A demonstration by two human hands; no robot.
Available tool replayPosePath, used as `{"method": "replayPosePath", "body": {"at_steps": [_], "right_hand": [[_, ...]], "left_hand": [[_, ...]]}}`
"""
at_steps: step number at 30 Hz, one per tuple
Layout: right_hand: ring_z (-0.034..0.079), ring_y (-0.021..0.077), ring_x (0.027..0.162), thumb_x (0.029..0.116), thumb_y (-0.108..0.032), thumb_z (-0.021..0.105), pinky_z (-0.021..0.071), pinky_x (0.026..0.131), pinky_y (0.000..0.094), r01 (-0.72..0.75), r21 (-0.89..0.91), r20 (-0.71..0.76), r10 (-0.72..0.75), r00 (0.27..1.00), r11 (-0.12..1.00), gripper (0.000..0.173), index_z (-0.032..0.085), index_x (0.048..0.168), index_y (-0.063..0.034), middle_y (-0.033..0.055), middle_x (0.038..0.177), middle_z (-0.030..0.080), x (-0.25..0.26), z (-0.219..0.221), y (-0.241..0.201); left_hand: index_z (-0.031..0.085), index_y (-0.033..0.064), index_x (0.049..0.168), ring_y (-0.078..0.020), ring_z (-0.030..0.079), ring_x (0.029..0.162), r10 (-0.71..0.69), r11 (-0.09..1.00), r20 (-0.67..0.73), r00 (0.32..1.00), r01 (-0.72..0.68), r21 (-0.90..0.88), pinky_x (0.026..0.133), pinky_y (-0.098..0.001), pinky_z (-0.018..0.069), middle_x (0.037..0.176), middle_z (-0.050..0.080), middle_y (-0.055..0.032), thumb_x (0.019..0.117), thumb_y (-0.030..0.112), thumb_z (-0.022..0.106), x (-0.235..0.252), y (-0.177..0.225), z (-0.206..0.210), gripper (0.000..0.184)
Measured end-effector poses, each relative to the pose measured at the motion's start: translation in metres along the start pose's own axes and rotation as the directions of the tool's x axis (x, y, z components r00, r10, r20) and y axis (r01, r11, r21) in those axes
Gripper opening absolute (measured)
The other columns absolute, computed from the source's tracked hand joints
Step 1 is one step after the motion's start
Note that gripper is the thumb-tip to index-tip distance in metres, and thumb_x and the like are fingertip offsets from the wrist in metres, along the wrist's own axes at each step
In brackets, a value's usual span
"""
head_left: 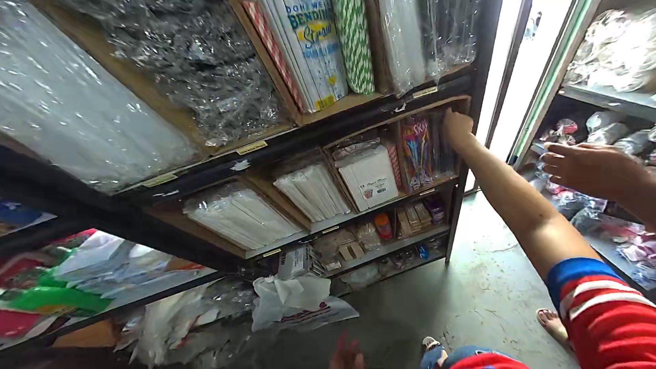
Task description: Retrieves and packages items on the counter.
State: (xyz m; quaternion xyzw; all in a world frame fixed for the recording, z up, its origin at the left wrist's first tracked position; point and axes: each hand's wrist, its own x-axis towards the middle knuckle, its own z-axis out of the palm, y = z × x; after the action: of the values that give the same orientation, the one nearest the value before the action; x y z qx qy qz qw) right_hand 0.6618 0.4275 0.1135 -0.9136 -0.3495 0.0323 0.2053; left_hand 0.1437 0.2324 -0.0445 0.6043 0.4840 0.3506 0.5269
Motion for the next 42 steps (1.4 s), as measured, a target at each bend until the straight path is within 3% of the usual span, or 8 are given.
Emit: {"method": "replayPosePath", "body": {"at_steps": [6, 10, 17, 20, 28, 32, 38, 42], "right_hand": [[0.039, 0.0613, 0.135, 0.0935, 0.009, 0.056, 0.0418, 0.097, 0.0729, 0.196, -0.087, -0.215, -0.211, 0.954, 0.977, 0.033, 0.057, 0.124, 0.0201, 0.0424, 0.147, 0.038, -0.016, -0.004, 0.009], [0.043, 0.061, 0.132, 0.0994, -0.002, 0.055, 0.0446, 0.094, 0.0717, 0.169, -0.059, -0.198, -0.177, 0.964, 0.984, 0.035, 0.055, 0.129, 0.0168, 0.0403, 0.142, 0.044, -0.014, -0.004, 0.013], [0.04, 0.053, 0.14, 0.1086, -0.016, 0.046, 0.0415, 0.104, 0.0665, 0.06, 0.011, 0.02, -0.06, 0.998, 0.998, 0.043, 0.045, 0.145, 0.0064, 0.0322, 0.153, 0.038, -0.043, -0.024, -0.001], [0.049, 0.0572, 0.128, 0.1009, -0.012, 0.056, 0.0457, 0.09, 0.072, 0.083, 0.054, -0.239, -0.068, 0.969, 0.995, 0.037, 0.058, 0.131, 0.0088, 0.0349, 0.14, 0.051, -0.049, -0.01, 0.007], [0.06, 0.0549, 0.113, 0.1003, -0.014, 0.059, 0.0468, 0.082, 0.0734, 0.16, 0.053, -0.275, -0.14, 0.951, 0.986, 0.025, 0.064, 0.111, 0.0088, 0.0325, 0.129, 0.058, -0.117, -0.039, 0.046], [0.061, 0.0536, 0.111, 0.0996, -0.01, 0.062, 0.0466, 0.082, 0.074, 0.247, 0.068, -0.231, -0.226, 0.946, 0.967, 0.019, 0.065, 0.106, 0.0079, 0.0297, 0.128, 0.062, -0.142, -0.039, 0.067], [0.065, 0.0483, 0.095, 0.0995, -0.009, 0.062, 0.0476, 0.079, 0.0695, 0.411, 0.145, -0.1, -0.4, 0.911, 0.9, 0.02, 0.067, 0.11, 0.0067, 0.0277, 0.103, 0.066, -0.133, -0.025, 0.084], [0.067, 0.0356, 0.102, 0.1014, -0.012, 0.06, 0.0496, 0.086, 0.0603, 0.48, 0.378, 0.064, -0.54, 0.839, 0.792, 0.017, 0.066, 0.103, 0.0042, 0.0217, 0.116, 0.069, -0.09, -0.007, 0.088]], "left_hand": [[0.037, -0.0104, 0.149, -0.0211, 0.067, 0.111, -0.043, 0.999, 0.073, 0.996, 0.042, 0.028, 0.093, -0.0382, 0.0556, 0.131, 0.062, -0.0238, 0.1022, 0.016, 0.053, 0.043, 0.01, 0.013, 0.055], [0.047, -0.0084, 0.145, -0.0267, 0.066, 0.116, 0.108, 0.985, 0.198, 0.974, -0.132, 0.112, 0.096, -0.0417, 0.0553, 0.132, 0.063, -0.0237, 0.1025, 0.014, 0.053, 0.103, 0.036, 0.055, 0.048], [0.044, -0.0008, 0.151, -0.0304, 0.059, 0.13, 0.24, 0.86, 0.74, 0.628, -0.491, 0.137, 0.11, -0.0415, 0.0475, 0.147, 0.054, -0.0233, 0.1057, 0.015, 0.053, 0.246, 0.099, 0.233, 0.049], [0.035, 0.0004, 0.157, -0.0368, 0.053, 0.136, 0.132, 0.87, 0.719, 0.683, -0.427, 0.245, 0.115, -0.047, 0.042, 0.152, 0.047, -0.0269, 0.1061, 0.01, 0.05, 0.298, 0.091, 0.283, 0.054], [0.027, 0.0049, 0.161, -0.0418, 0.028, 0.152, 0.198, 0.868, 0.573, 0.795, -0.414, 0.273, 0.121, -0.0507, 0.0331, 0.168, 0.012, -0.0271, 0.0933, 0.006, 0.066, 0.341, 0.054, 0.321, 0.078], [0.025, 0.0038, 0.161, -0.0415, 0.034, 0.149, 0.14, 0.859, 0.532, 0.835, -0.37, 0.354, 0.119, -0.0509, 0.0359, 0.167, 0.017, -0.0269, 0.1001, 0.009, 0.057, 0.358, 0.056, 0.323, 0.069], [0.051, -0.0004, 0.147, -0.036, 0.048, 0.141, 0.216, 0.85, 0.583, 0.783, -0.445, 0.282, 0.117, -0.0486, 0.0386, 0.15, 0.05, -0.0239, 0.1036, 0.008, 0.054, 0.355, 0.063, 0.291, 0.044], [0.049, -0.0016, 0.146, -0.0323, 0.058, 0.129, 0.129, 0.988, 0.638, 0.759, -0.151, -0.02, 0.107, -0.0491, 0.0474, 0.143, 0.056, -0.0233, 0.112, 0.024, 0.039, 0.327, 0.076, 0.253, 0.044]]}}
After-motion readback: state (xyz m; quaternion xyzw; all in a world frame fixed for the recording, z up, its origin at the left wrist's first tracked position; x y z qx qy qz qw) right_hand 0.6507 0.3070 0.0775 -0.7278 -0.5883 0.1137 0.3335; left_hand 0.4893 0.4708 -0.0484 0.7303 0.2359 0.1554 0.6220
